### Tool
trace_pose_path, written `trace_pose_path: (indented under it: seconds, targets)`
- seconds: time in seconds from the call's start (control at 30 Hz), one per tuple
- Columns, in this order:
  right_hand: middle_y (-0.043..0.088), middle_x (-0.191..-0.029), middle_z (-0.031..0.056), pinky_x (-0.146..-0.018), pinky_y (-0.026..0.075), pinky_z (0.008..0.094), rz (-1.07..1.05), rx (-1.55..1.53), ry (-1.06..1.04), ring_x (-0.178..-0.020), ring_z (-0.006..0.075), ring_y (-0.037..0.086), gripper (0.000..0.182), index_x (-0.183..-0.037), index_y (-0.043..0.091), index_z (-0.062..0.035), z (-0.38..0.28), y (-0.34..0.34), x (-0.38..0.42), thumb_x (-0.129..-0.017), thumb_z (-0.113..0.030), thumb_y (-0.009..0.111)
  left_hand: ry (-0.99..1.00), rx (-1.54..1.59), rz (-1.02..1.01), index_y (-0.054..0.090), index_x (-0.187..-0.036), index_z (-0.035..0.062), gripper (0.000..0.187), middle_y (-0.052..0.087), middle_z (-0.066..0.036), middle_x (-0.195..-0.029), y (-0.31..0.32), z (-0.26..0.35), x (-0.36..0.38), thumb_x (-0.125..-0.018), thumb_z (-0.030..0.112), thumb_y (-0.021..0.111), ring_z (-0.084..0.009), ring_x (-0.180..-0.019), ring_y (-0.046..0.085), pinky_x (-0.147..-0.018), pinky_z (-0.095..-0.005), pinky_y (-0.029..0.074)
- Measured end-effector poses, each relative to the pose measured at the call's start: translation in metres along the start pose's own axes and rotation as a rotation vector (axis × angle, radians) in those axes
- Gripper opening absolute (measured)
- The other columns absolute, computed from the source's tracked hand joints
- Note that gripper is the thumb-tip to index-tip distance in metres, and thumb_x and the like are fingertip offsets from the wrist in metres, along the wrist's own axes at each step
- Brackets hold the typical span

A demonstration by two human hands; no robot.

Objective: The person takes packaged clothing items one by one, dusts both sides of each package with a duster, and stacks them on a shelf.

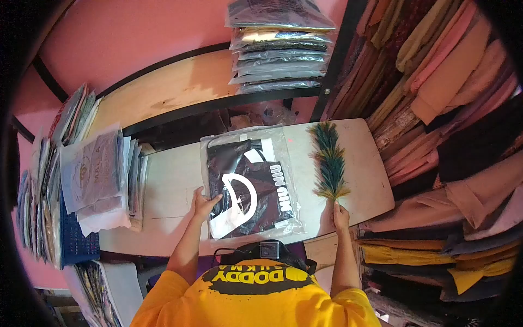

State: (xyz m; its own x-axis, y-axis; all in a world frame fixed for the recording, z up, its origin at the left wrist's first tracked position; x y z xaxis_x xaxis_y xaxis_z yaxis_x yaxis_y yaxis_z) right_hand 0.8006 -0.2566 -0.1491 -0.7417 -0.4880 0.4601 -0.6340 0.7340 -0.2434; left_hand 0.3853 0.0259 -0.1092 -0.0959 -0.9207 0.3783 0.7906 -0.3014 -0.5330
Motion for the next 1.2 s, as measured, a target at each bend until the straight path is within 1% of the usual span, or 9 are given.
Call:
trace_pose_path:
  seconds: [0.17,0.23,0.37,0.63,0.73,0.83,0.97,1.07,1.2]
  targets:
    - [0.039,-0.044,0.0007,-0.030,0.024,0.0249,0.019,-0.036,0.014,-0.032,0.0097,0.033,0.041,-0.059,0.045,-0.0080,-0.006,0.000,0.002,-0.083,-0.042,0.046,-0.097,0.683,-0.298,0.023,-0.123,-0.0035,0.072,0.053,-0.004,-0.074,0.015,0.023,-0.011,-0.061,-0.001,0.058,-0.0127,-0.056,0.053,-0.046,-0.0227,0.042]
    - [0.039,-0.044,0.0009,-0.030,0.025,0.0243,-0.003,-0.041,0.027,-0.032,0.0097,0.034,0.041,-0.059,0.046,-0.0075,-0.002,0.000,0.002,-0.083,-0.041,0.045,-0.166,0.792,-0.386,0.047,-0.096,0.0045,0.033,0.055,-0.003,-0.070,0.005,0.042,-0.004,-0.064,0.003,0.058,-0.0078,-0.049,0.048,-0.038,-0.0197,0.034]
    - [0.039,-0.044,0.0008,-0.030,0.025,0.0238,0.037,0.034,-0.051,-0.031,0.0098,0.033,0.041,-0.060,0.046,-0.0076,0.009,-0.005,-0.011,-0.083,-0.042,0.045,0.160,1.181,-0.498,0.040,-0.120,0.0088,0.054,0.042,0.003,-0.059,-0.026,0.134,0.028,-0.068,-0.004,0.045,-0.0052,-0.037,0.034,-0.032,-0.0183,0.026]
    - [0.039,-0.045,0.0003,-0.030,0.024,0.0239,-0.040,-0.137,0.010,-0.032,0.0097,0.033,0.039,-0.062,0.046,-0.0077,0.000,0.002,0.003,-0.084,-0.040,0.045,0.599,0.651,-0.540,0.028,-0.129,0.0081,0.074,0.039,0.007,-0.062,0.014,0.280,0.090,-0.060,-0.008,0.047,-0.0019,-0.049,0.036,-0.043,-0.0177,0.030]
    - [0.040,-0.046,0.0008,-0.030,0.024,0.0243,-0.031,-0.142,0.018,-0.031,0.0099,0.033,0.039,-0.061,0.045,-0.0080,-0.002,0.001,0.004,-0.084,-0.040,0.045,0.721,0.505,-0.599,0.018,-0.132,0.0062,0.072,0.045,0.000,-0.088,0.091,0.277,0.098,-0.069,-0.004,0.051,-0.0043,-0.070,0.044,-0.061,-0.0186,0.040]
    - [0.040,-0.046,0.0008,-0.030,0.024,0.0244,-0.049,-0.137,0.038,-0.032,0.0099,0.033,0.041,-0.060,0.044,-0.0078,-0.005,0.001,0.006,-0.084,-0.041,0.044,0.498,0.506,-1.094,0.010,-0.133,0.0073,0.074,0.048,-0.004,-0.092,0.143,0.244,0.139,-0.077,0.013,0.059,-0.0096,-0.075,0.049,-0.065,-0.0228,0.042]
    - [0.040,-0.047,0.0002,-0.032,0.025,0.0229,-0.078,-0.176,0.059,-0.035,0.0087,0.034,0.042,-0.059,0.044,-0.0087,-0.003,-0.003,0.011,-0.084,-0.042,0.044,0.515,0.283,-0.828,0.026,-0.128,0.0048,0.062,0.051,-0.006,-0.095,0.128,0.170,0.122,-0.077,0.015,0.060,-0.0107,-0.080,0.051,-0.069,-0.0229,0.043]
    - [0.042,-0.048,0.0019,-0.036,0.029,0.0265,0.007,-0.057,-0.019,-0.038,0.0125,0.038,0.043,-0.061,0.047,-0.0048,0.003,-0.013,0.008,-0.083,-0.041,0.045,0.362,0.095,-0.275,0.041,-0.115,-0.0010,0.056,0.054,-0.010,-0.096,0.068,0.076,0.074,-0.070,0.018,0.067,-0.0182,-0.084,0.053,-0.073,-0.0290,0.043]
    - [0.049,-0.053,0.0095,-0.046,0.037,0.0345,-0.013,0.316,-0.441,-0.045,0.0204,0.045,0.037,-0.072,0.053,-0.0003,-0.020,0.000,0.031,-0.081,-0.036,0.049,0.165,-0.156,0.109,0.045,-0.105,-0.0020,0.053,0.056,-0.017,-0.089,0.015,-0.045,0.055,-0.062,0.016,0.071,-0.0242,-0.084,0.055,-0.073,-0.0320,0.044]
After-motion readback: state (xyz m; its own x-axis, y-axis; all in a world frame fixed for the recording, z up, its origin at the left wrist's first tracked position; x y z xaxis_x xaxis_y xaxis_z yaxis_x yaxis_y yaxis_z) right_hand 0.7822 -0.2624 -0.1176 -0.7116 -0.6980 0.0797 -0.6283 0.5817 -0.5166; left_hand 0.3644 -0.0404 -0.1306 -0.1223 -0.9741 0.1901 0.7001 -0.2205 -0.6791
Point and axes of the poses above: each hand's wrist, its own x-axis away from the middle knuckle, its own y-axis out of the palm, z = x × y, the point moved 7 cm from there along -x, towards the middle knuckle
